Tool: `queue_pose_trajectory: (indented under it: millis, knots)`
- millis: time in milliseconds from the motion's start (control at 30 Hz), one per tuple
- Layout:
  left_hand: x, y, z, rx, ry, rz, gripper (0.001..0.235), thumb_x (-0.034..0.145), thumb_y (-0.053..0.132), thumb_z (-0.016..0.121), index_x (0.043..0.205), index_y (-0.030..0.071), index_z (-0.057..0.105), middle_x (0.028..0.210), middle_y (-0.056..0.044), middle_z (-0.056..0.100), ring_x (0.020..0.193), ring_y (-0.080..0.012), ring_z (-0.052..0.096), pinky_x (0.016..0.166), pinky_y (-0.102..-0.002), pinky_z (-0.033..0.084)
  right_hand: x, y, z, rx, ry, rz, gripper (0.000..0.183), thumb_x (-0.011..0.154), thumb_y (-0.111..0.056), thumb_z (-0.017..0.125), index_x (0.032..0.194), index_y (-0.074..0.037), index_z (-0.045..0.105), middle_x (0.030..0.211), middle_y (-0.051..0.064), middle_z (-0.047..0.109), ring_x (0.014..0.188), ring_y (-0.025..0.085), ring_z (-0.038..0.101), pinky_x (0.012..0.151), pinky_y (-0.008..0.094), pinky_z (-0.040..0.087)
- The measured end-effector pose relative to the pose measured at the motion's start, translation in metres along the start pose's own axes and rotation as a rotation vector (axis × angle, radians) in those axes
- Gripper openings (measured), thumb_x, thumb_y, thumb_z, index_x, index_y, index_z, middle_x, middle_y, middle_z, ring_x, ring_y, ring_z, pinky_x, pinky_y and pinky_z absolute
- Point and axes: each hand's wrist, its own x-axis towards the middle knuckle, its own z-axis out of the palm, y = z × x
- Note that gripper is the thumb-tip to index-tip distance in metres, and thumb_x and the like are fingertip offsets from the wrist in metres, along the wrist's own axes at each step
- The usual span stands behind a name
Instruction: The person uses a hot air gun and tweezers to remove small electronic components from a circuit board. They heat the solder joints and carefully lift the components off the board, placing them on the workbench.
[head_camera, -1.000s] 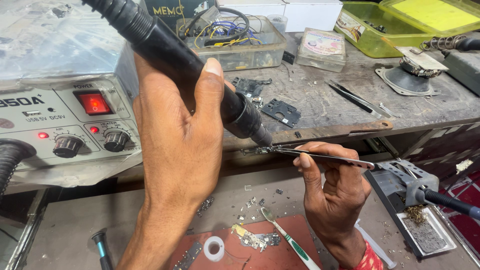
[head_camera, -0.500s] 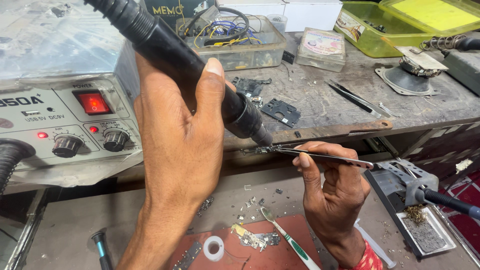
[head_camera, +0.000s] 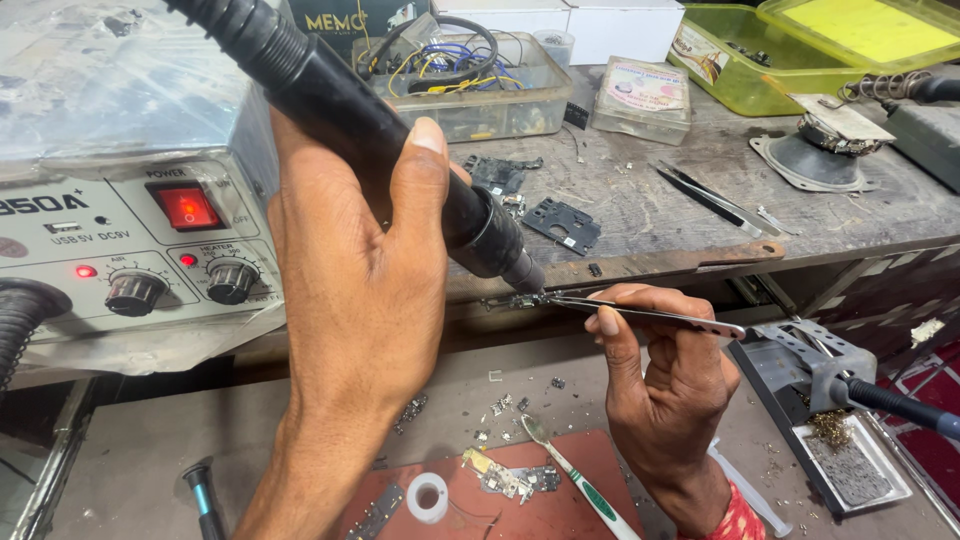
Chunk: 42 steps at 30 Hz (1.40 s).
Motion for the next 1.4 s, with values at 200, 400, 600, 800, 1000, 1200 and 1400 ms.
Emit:
queue_pose_trajectory:
  millis: [200,400,600,800,1000,1200,1400]
  knots:
    - [-0.0003,-0.0013,-0.0005,0.019,-0.005,-0.027,0.019,0.102,0.018,0.056,0.107,0.000,0.053,0.082,-0.005,0.070,0.075,-0.0120,0.069,0.069,-0.029,0.056,-0.0001,-0.0001,-0.0001,-0.011,0.000,-0.001,0.019,0.102,0.004,0.063,0.118,0.006,0.054,0.114,0.016,0.067,0.093,0.016,0.072,0.083,0.026,0.063]
    - [-0.0009,-0.0009,-0.0004,0.025,0.004,-0.027,0.019,0.102,0.018,0.056,0.108,0.000,0.052,0.083,-0.005,0.070,0.074,-0.0126,0.069,0.068,-0.030,0.056,-0.0002,-0.0004,-0.0006,-0.012,-0.002,0.007,0.018,0.102,0.004,0.063,0.118,0.006,0.054,0.114,0.016,0.067,0.094,0.016,0.072,0.083,0.026,0.063]
    - [-0.0008,-0.0006,0.0000,0.022,-0.003,0.001,0.019,0.103,0.017,0.056,0.110,-0.001,0.053,0.084,-0.006,0.070,0.077,-0.0133,0.069,0.071,-0.031,0.056,-0.0005,0.0007,-0.0003,-0.016,0.003,0.003,0.018,0.102,0.004,0.063,0.119,0.006,0.055,0.114,0.016,0.067,0.093,0.016,0.072,0.083,0.026,0.063]
    - [-0.0007,-0.0001,-0.0005,-0.002,-0.001,-0.017,0.020,0.102,0.017,0.055,0.111,0.000,0.051,0.084,-0.005,0.069,0.077,-0.0116,0.069,0.071,-0.029,0.057,-0.0005,0.0003,-0.0008,-0.013,0.010,0.011,0.019,0.102,0.004,0.063,0.118,0.006,0.054,0.114,0.016,0.068,0.094,0.016,0.073,0.083,0.026,0.063]
    - [-0.0036,-0.0056,-0.0006,0.063,-0.016,-0.042,0.020,0.107,0.018,0.057,0.114,-0.001,0.054,0.087,-0.006,0.072,0.078,-0.0132,0.069,0.070,-0.031,0.056,-0.0010,-0.0008,-0.0001,-0.010,0.008,0.009,0.018,0.102,0.004,0.063,0.118,0.006,0.054,0.114,0.016,0.068,0.093,0.016,0.072,0.083,0.026,0.063]
    - [-0.0029,-0.0031,-0.0012,0.024,-0.011,-0.019,0.021,0.104,0.018,0.056,0.114,0.000,0.051,0.085,-0.005,0.071,0.079,-0.0123,0.070,0.073,-0.030,0.056,-0.0002,-0.0010,-0.0013,-0.007,0.021,0.014,0.019,0.102,0.004,0.063,0.119,0.006,0.054,0.114,0.016,0.067,0.094,0.016,0.072,0.084,0.026,0.062]
    - [-0.0039,-0.0038,-0.0012,0.044,-0.014,-0.019,0.021,0.107,0.017,0.057,0.117,-0.001,0.052,0.087,-0.005,0.073,0.081,-0.0132,0.070,0.075,-0.031,0.057,0.0009,-0.0023,-0.0029,0.014,0.043,0.032,0.017,0.104,0.003,0.062,0.119,0.005,0.054,0.110,0.014,0.069,0.094,0.014,0.069,0.085,0.025,0.059]
